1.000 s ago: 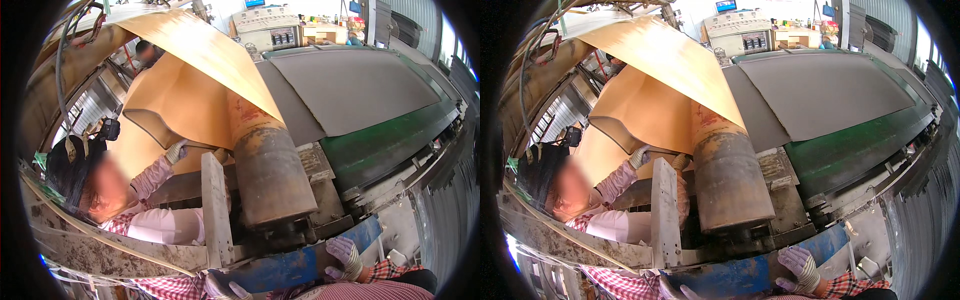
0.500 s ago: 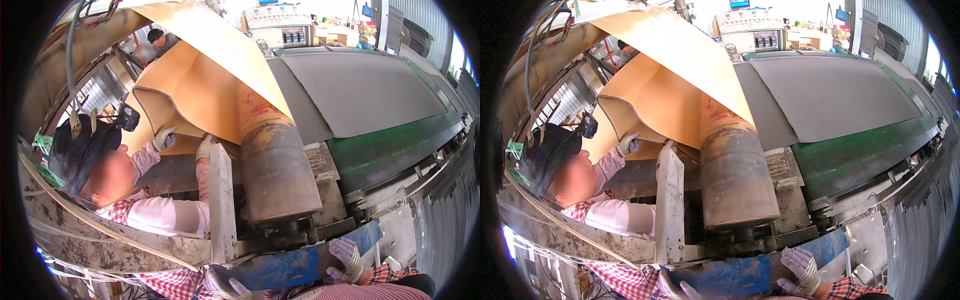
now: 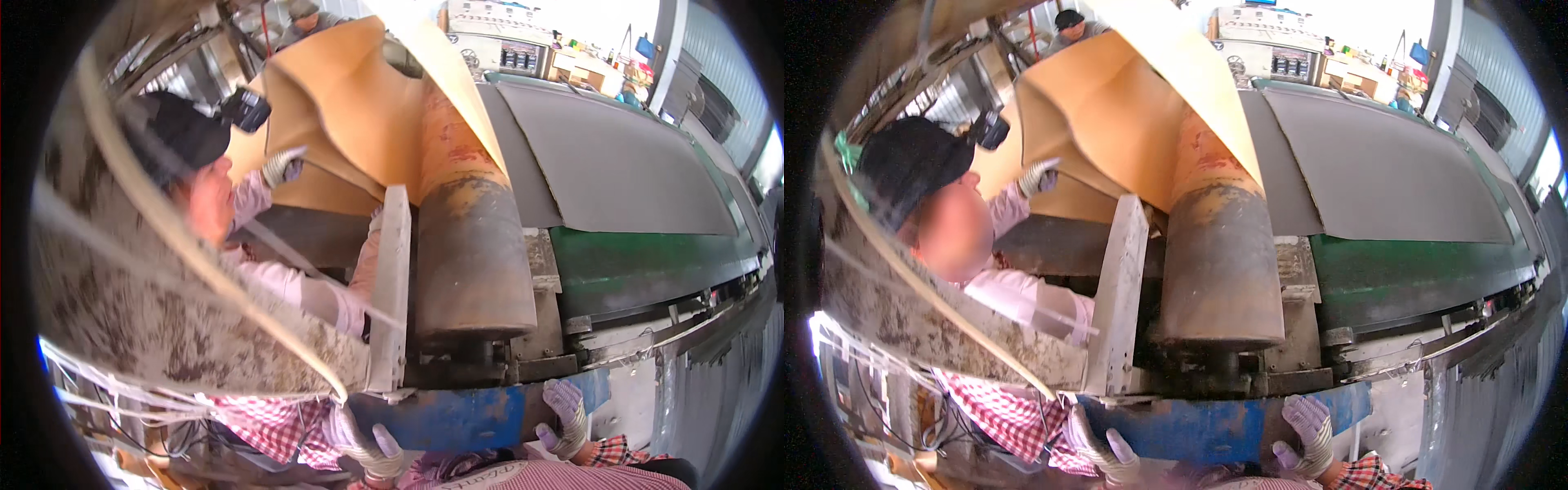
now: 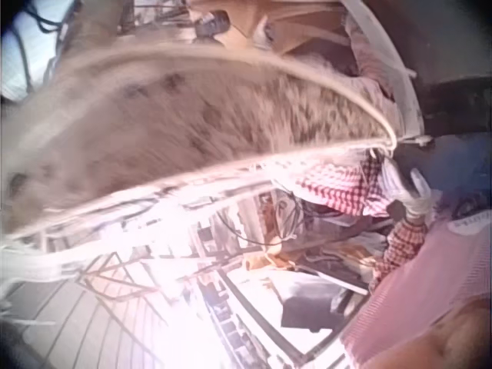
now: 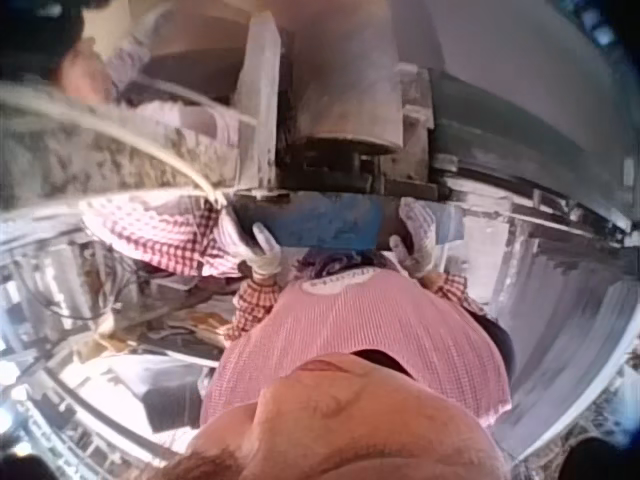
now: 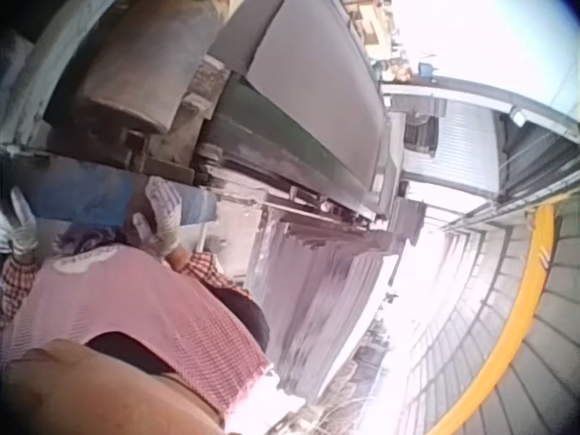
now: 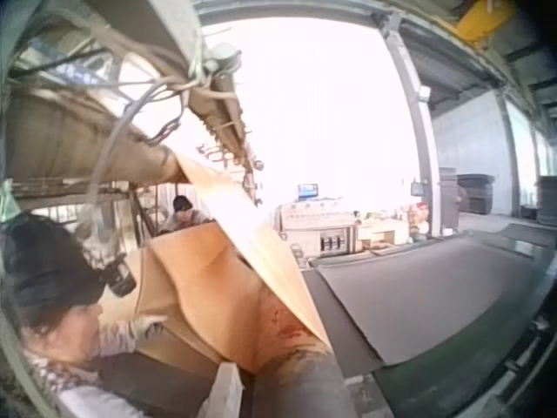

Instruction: Manually catching and stacking large dark grey sheets from an industrial roller machine.

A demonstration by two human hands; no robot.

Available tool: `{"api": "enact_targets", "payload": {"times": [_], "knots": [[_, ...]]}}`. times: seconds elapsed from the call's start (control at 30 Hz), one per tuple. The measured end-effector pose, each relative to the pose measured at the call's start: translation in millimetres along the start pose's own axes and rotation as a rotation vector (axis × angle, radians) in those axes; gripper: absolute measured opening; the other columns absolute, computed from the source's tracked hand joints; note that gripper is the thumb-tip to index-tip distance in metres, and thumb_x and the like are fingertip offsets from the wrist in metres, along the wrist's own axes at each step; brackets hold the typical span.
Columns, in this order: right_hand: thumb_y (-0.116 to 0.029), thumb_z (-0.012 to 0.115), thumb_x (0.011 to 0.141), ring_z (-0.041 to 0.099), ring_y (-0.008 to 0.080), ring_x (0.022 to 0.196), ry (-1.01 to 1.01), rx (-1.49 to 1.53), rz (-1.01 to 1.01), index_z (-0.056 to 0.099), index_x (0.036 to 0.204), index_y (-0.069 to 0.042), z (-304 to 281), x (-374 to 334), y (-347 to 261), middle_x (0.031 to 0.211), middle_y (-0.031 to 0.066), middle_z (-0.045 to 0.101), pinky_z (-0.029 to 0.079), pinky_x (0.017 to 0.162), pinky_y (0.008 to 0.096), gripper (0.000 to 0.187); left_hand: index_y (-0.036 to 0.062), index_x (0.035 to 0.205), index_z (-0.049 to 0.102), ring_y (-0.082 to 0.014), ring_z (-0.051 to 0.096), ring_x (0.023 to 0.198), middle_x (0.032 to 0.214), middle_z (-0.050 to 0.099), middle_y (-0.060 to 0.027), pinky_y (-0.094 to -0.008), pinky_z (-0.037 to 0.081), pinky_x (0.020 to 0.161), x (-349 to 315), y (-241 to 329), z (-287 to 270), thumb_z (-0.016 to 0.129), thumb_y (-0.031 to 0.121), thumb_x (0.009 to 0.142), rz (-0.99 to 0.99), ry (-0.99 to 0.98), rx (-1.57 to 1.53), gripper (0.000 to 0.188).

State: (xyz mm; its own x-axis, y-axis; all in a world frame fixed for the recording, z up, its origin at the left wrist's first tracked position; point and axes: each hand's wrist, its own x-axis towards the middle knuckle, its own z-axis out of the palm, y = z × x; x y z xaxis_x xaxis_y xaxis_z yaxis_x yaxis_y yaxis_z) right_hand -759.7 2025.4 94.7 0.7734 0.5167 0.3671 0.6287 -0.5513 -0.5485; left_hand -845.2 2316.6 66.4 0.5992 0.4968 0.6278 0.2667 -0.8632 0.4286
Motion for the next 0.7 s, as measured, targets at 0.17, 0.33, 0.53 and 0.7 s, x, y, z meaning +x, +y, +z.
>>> {"api": "enact_targets", "payload": {"times": [0.17, 0.33, 0.53, 0.7], "knots": [[-0.029, 0.058, 0.072, 0.044, 0.0294, 0.108, -0.031, -0.019, 0.007, 0.05, 0.108, -0.003, 1.3, 9.5, -6.3, 0.113, 0.0131, 0.05, 0.03, 0.092, 0.0428, 0.045, -0.008, 0.119, 0.036, -0.0332, 0.041, 0.105, 0.116, 0.043, -0.0205, -0.0481, 0.024, 0.094, 3.2, 0.5, -6.8, 0.041, 0.023, 0.08, -0.024, 0.017, 0.026, 0.05], [-0.028, 0.058, 0.073, 0.044, 0.0287, 0.108, -0.029, -0.024, -0.002, 0.05, 0.109, -0.003, -1.0, 8.4, -6.8, 0.114, 0.0124, 0.05, 0.03, 0.093, 0.0417, 0.044, -0.0067, 0.12, 0.036, -0.0325, 0.038, 0.108, 0.118, 0.042, -0.0186, -0.0454, 0.023, 0.095, 4.3, 4.2, -8.8, 0.042, 0.023, 0.082, -0.033, -0.013, 0.028, 0.049], [-0.029, 0.061, 0.072, 0.045, 0.0278, 0.109, -0.009, 0.017, -0.015, 0.049, 0.111, -0.005, -1.1, 6.9, -3.5, 0.115, 0.0115, 0.05, 0.03, 0.094, 0.0412, 0.047, -0.0072, 0.119, 0.038, -0.0306, 0.04, 0.109, 0.116, 0.044, -0.018, -0.0447, 0.021, 0.097, 1.6, 6.3, -6.0, 0.039, 0.025, 0.082, -0.059, 0.014, 0.04, 0.049], [-0.031, 0.061, 0.072, 0.045, 0.0278, 0.108, 0.005, 0.031, -0.011, 0.05, 0.11, -0.006, -2.4, 4.1, 0.3, 0.114, 0.0117, 0.05, 0.03, 0.094, 0.0415, 0.047, -0.0058, 0.121, 0.036, -0.0315, 0.036, 0.112, 0.12, 0.042, -0.0173, -0.0442, 0.021, 0.097, -5.2, 3.5, -2.5, 0.041, 0.023, 0.083, -0.05, 0.002, 0.027, 0.048]]}}
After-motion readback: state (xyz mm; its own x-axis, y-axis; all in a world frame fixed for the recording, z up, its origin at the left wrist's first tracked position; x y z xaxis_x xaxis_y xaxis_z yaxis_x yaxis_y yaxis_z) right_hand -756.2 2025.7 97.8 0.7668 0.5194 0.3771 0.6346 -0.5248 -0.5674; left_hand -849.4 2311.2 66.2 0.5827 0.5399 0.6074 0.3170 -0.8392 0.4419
